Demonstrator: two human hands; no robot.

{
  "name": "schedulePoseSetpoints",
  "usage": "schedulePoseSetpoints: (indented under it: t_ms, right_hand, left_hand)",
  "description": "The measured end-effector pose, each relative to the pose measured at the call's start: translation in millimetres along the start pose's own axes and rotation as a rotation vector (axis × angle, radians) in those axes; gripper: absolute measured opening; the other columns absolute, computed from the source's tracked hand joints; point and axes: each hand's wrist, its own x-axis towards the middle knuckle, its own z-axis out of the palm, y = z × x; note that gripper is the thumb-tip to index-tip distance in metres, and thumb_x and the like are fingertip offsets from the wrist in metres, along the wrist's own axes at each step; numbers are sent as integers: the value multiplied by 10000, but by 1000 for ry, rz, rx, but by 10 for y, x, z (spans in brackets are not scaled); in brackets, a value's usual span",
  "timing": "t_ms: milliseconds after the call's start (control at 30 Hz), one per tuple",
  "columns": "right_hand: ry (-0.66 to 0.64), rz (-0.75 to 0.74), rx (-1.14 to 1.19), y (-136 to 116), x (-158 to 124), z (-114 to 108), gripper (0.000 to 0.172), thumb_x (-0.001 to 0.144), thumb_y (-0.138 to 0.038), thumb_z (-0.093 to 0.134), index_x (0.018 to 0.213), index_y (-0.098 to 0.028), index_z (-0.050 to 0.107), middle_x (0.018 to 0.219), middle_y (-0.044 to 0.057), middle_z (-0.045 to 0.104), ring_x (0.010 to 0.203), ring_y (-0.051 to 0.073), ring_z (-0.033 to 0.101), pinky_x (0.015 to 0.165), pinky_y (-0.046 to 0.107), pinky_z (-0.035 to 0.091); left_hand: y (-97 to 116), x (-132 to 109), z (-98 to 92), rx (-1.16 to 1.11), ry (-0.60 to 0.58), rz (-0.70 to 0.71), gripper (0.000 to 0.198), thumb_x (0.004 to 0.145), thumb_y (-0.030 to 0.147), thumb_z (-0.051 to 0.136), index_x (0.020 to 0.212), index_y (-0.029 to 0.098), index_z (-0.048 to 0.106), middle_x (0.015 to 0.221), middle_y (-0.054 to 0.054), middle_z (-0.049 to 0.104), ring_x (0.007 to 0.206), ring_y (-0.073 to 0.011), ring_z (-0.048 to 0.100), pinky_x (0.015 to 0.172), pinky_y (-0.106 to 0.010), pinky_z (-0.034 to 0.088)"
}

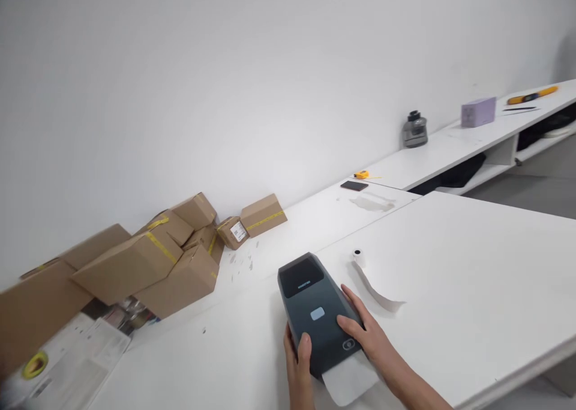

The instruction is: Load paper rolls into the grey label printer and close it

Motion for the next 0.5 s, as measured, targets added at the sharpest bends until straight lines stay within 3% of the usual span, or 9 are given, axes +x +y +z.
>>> schedulePoseSetpoints:
  t_ms: [200, 500]
  right_hand:
    - [-127, 46, 84, -112, -82, -22, 854, 827, -626, 603, 1542, -260, 315, 1457, 79, 555, 1253, 325, 591, 1026, 450, 499]
    - [-77, 0, 169, -110, -110, 77, 872, 813, -605, 619, 1540, -238, 307, 1429, 92, 580, 1237, 323, 598, 1041, 478, 468]
  left_hand:
    - [81, 0, -100, 137, -102, 36, 784, 826, 617, 547, 1445, 177, 349, 1494, -163, 453, 1298, -289, 515, 977, -334, 478]
    - [187, -65, -70, 272, -87, 47, 706, 857, 574, 475, 1429, 175, 360, 1441, -166, 503, 1255, -284, 546, 963, -349, 459]
